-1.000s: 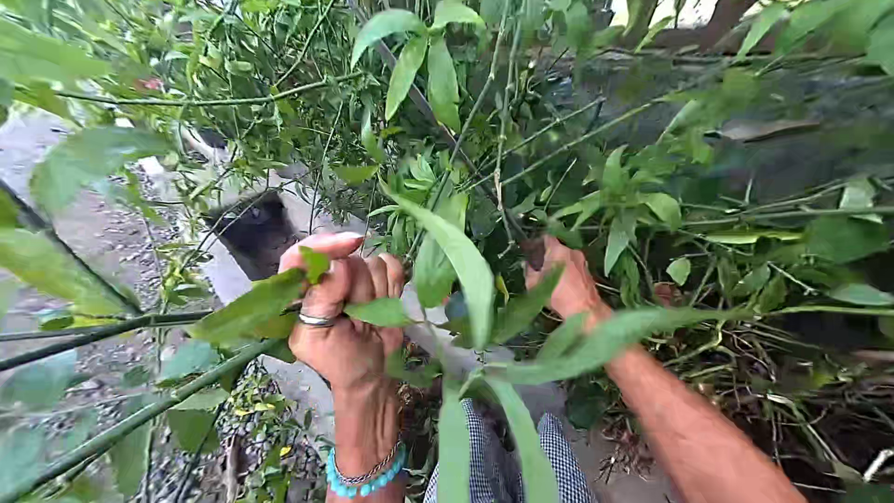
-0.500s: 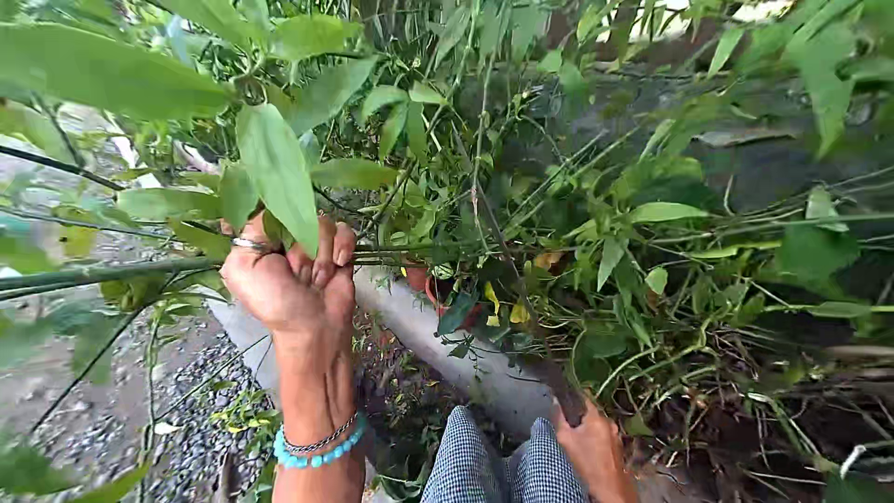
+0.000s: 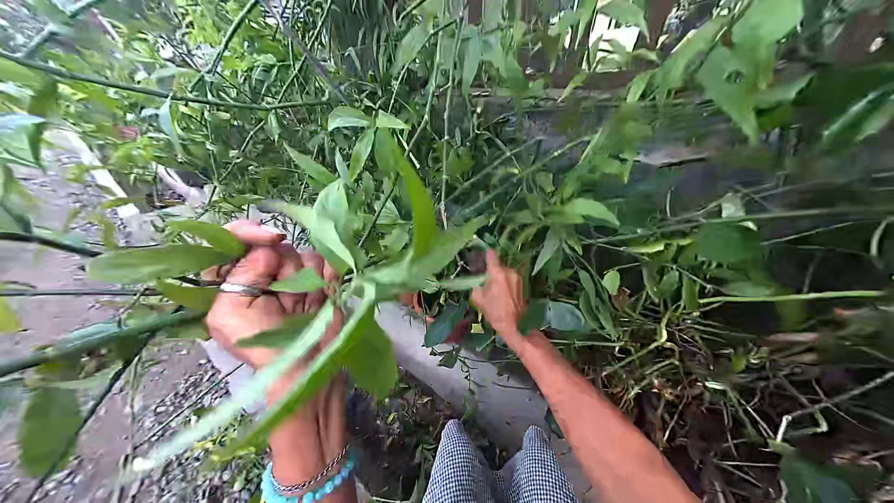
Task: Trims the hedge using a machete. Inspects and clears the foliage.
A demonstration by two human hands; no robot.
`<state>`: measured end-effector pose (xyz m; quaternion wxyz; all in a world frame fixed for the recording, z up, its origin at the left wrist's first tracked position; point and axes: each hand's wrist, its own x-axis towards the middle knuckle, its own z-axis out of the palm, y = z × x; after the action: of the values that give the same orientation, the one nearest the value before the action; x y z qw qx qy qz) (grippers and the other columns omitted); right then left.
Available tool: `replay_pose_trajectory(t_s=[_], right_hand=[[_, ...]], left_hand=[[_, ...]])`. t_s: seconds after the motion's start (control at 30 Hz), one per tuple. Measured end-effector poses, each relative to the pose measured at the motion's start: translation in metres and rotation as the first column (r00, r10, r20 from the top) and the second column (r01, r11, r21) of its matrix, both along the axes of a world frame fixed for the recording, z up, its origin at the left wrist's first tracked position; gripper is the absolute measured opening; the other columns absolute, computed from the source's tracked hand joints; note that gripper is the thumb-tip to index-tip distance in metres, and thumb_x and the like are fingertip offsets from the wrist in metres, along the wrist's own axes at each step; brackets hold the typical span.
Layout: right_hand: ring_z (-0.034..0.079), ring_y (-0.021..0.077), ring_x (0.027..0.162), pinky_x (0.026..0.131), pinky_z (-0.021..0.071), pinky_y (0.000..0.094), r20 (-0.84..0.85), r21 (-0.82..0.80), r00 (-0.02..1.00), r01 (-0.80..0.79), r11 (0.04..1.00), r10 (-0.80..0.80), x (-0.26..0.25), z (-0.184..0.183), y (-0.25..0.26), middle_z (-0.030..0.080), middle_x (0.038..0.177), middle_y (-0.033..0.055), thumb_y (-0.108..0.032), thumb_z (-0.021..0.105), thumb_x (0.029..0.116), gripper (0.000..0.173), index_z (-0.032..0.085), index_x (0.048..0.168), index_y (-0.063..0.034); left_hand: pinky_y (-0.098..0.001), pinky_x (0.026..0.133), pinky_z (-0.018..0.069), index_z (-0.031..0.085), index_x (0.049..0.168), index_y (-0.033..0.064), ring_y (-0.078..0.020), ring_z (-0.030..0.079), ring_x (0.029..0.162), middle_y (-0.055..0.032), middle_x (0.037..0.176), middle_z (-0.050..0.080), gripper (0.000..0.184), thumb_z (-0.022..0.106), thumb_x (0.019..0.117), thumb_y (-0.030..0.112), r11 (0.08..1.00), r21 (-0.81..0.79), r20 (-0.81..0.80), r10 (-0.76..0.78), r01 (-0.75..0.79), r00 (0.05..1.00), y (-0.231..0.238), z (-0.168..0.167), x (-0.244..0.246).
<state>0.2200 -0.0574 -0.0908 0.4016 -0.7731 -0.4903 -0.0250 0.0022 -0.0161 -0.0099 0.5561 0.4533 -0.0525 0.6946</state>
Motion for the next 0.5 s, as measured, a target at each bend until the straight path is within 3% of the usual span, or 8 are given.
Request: replay_pose_trajectory(t_s=[0.07,0.13,0.17,0.23,0.27,0.33,0.43,0.5], right_hand=[[0.069,0.0502,0.101,0.090,0.0526,0.0645,-0.094,-0.098,0.994,0.048,0.994,-0.057,-0.008,-0.044,-0.035,0.070,0.108,0.0333,-0.010,0.062,0.0975,0.049,0.052,0.142,0.0077],[0.069,0.0491,0.105,0.095,0.0520,0.0630,-0.153,-0.186,0.978,0.110,0.976,-0.140,-0.012,-0.086,-0.083,0.069,0.111,0.0328,-0.012,0.060,0.0993,0.046,0.054,0.140,0.0091],[0.069,0.0501,0.101,0.092,0.0530,0.0637,-0.160,-0.180,0.970,0.156,0.971,-0.186,-0.014,-0.105,-0.109,0.070,0.106,0.0333,-0.011,0.063,0.0975,0.043,0.058,0.134,0.0110],[0.071,0.0504,0.076,0.071,0.0552,0.0655,-0.115,-0.117,0.965,0.224,0.967,-0.238,-0.021,-0.131,-0.151,0.070,0.082,0.0312,-0.007,0.069,0.0888,0.038,0.063,0.120,0.0131],[0.070,0.0497,0.070,0.066,0.0546,0.0652,-0.107,-0.108,0.963,0.236,0.966,-0.248,-0.024,-0.136,-0.159,0.069,0.077,0.0302,-0.007,0.070,0.0871,0.037,0.064,0.118,0.0130],[0.070,0.0483,0.071,0.067,0.0551,0.0641,-0.113,-0.120,0.965,0.223,0.967,-0.237,-0.023,-0.127,-0.151,0.069,0.078,0.0292,-0.009,0.070,0.0889,0.040,0.063,0.122,0.0126],[0.070,0.0497,0.096,0.087,0.0534,0.0635,-0.129,-0.175,0.984,0.100,0.979,-0.123,-0.007,-0.066,-0.087,0.071,0.100,0.0328,-0.011,0.063,0.0962,0.039,0.061,0.127,0.0129],[0.066,0.0500,0.107,0.093,0.0508,0.0652,-0.153,-0.182,0.988,0.004,0.983,-0.033,-0.003,-0.023,-0.039,0.067,0.111,0.0341,-0.014,0.061,0.0993,0.040,0.058,0.132,0.0091]], left_hand=[[-0.0183,0.047,0.0410,0.053,0.081,0.0190,-0.0024,0.039,0.043,0.0097,0.051,0.041,0.051,0.011,0.1097,0.023,0.990,-0.141,-0.031,0.024,-0.028,0.999,0.000,0.001,0.006],[-0.0191,0.044,0.0370,0.047,0.068,0.0201,-0.0030,0.033,0.037,0.0101,0.043,0.032,0.051,0.016,0.1084,0.018,0.973,-0.229,-0.043,0.027,-0.036,0.999,-0.002,0.000,0.018],[-0.0191,0.044,0.0378,0.050,0.072,0.0192,-0.0028,0.034,0.037,0.0100,0.043,0.033,0.050,0.016,0.1081,0.017,0.976,-0.217,-0.035,-0.002,-0.006,0.999,0.000,-0.003,0.021],[-0.0180,0.045,0.0391,0.050,0.075,0.0191,-0.0030,0.037,0.040,0.0092,0.047,0.037,0.050,0.015,0.1099,0.023,0.980,-0.195,0.000,-0.041,0.040,0.999,0.004,-0.004,0.022],[-0.0183,0.047,0.0412,0.051,0.076,0.0188,-0.0035,0.039,0.042,0.0087,0.049,0.039,0.052,0.013,0.1106,0.026,0.983,-0.167,0.025,-0.073,0.076,0.997,0.002,-0.005,0.021],[-0.0179,0.046,0.0383,0.049,0.071,0.0191,-0.0028,0.037,0.040,0.0094,0.046,0.037,0.053,0.012,0.1089,0.021,0.987,-0.142,0.039,-0.070,0.075,0.997,-0.012,-0.005,0.026],[-0.0187,0.052,0.0509,0.066,0.087,0.0139,-0.0024,0.055,0.050,0.0068,0.060,0.059,0.043,0.028,0.1061,0.009,0.996,-0.011,0.043,-0.093,0.094,0.995,-0.022,-0.021,0.023],[-0.0174,0.048,0.0481,0.066,0.086,0.0153,-0.0008,0.053,0.046,0.0086,0.056,0.058,0.045,0.026,0.1056,0.008,0.999,-0.027,0.028,-0.044,0.045,0.999,-0.029,-0.022,0.018]])
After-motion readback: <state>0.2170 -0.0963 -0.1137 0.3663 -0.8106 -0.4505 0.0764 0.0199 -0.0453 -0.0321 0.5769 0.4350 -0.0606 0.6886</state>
